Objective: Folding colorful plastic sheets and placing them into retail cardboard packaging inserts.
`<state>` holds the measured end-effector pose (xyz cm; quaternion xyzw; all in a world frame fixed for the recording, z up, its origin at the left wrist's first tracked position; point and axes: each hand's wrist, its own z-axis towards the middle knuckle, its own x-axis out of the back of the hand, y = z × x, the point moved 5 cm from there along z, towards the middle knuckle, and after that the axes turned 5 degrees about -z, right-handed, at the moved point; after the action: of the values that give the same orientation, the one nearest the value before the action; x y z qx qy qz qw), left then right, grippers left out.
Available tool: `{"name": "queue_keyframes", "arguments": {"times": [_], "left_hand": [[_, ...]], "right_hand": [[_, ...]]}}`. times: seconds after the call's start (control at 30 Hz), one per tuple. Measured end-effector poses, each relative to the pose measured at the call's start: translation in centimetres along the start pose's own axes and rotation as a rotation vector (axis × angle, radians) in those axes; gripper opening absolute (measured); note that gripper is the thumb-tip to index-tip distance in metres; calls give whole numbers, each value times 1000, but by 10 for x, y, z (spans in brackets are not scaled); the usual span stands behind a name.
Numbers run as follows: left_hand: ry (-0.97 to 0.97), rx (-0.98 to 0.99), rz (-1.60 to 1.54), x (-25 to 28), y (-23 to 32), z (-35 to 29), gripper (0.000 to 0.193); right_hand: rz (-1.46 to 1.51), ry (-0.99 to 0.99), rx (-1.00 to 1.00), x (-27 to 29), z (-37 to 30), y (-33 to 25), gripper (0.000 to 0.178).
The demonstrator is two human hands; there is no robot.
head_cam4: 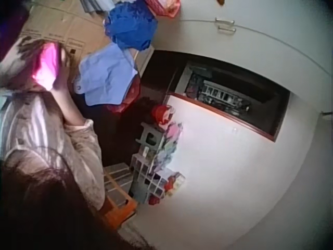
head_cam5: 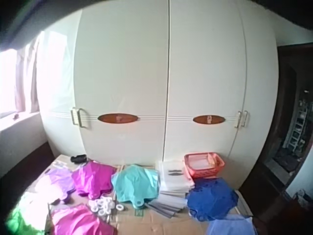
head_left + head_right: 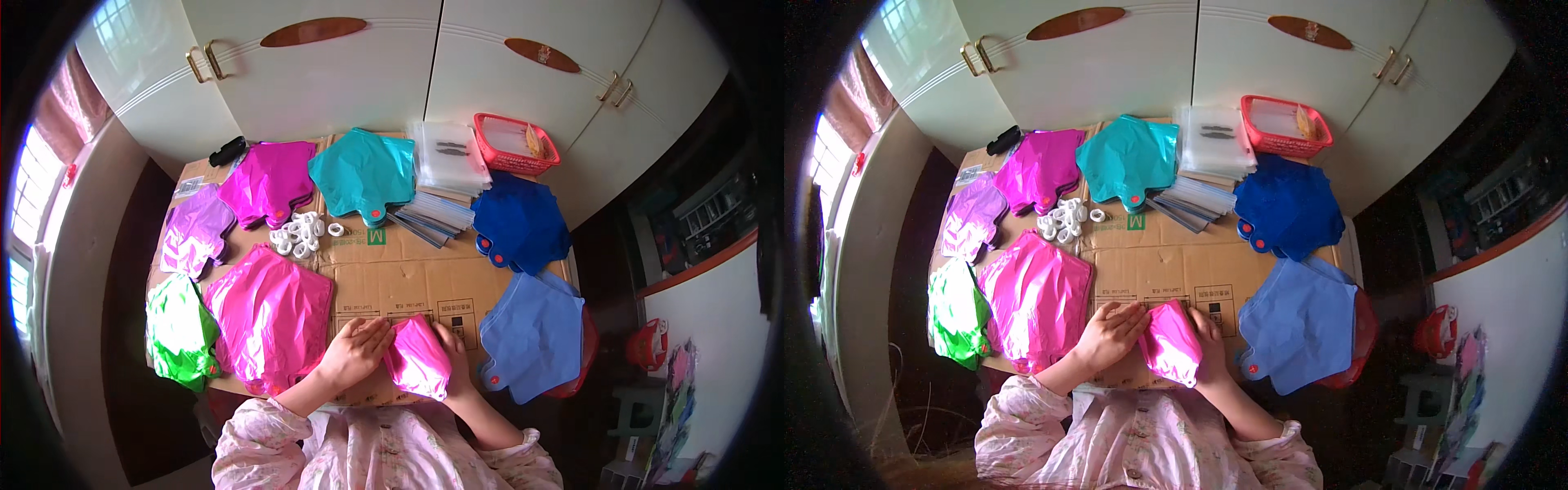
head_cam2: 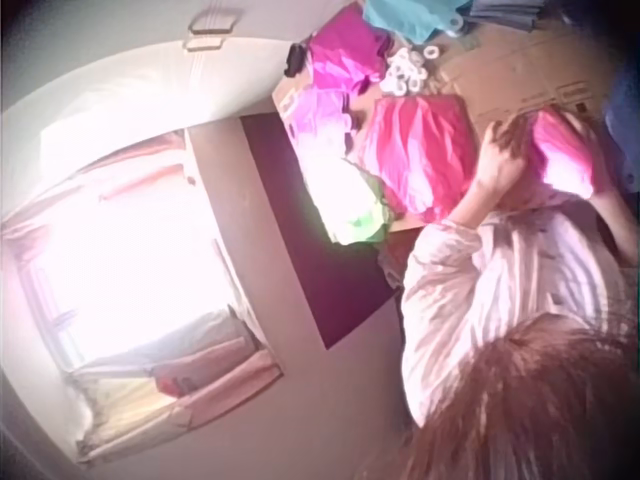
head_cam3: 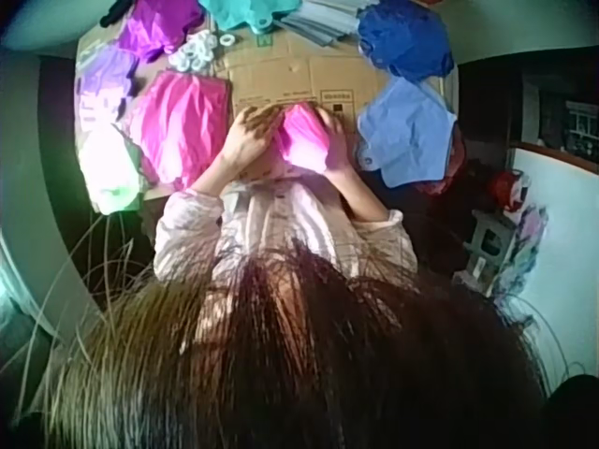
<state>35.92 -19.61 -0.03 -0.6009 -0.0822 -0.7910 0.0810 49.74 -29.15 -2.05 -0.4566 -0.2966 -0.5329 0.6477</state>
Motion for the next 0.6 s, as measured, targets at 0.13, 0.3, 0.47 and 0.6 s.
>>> {"name": "queue_keyframes", "arguments": {"times": [0.13, 0.3, 0.47, 0.6], "left_hand": [[-101, 5, 55, -2, 7, -3, 50], [-240, 61, 24, 5, 14, -3, 56], [-223, 65, -44, 1, 11, -9, 55], [-192, 59, -76, 2, 7, -11, 52]], "right_hand": [[-38, -98, 17, 0, 0, 0, 59], [-104, -126, 17, -6, -3, -1, 58], [-197, -117, 67, -16, -10, 5, 80], [-197, -127, 76, -19, -13, 7, 77]]}}
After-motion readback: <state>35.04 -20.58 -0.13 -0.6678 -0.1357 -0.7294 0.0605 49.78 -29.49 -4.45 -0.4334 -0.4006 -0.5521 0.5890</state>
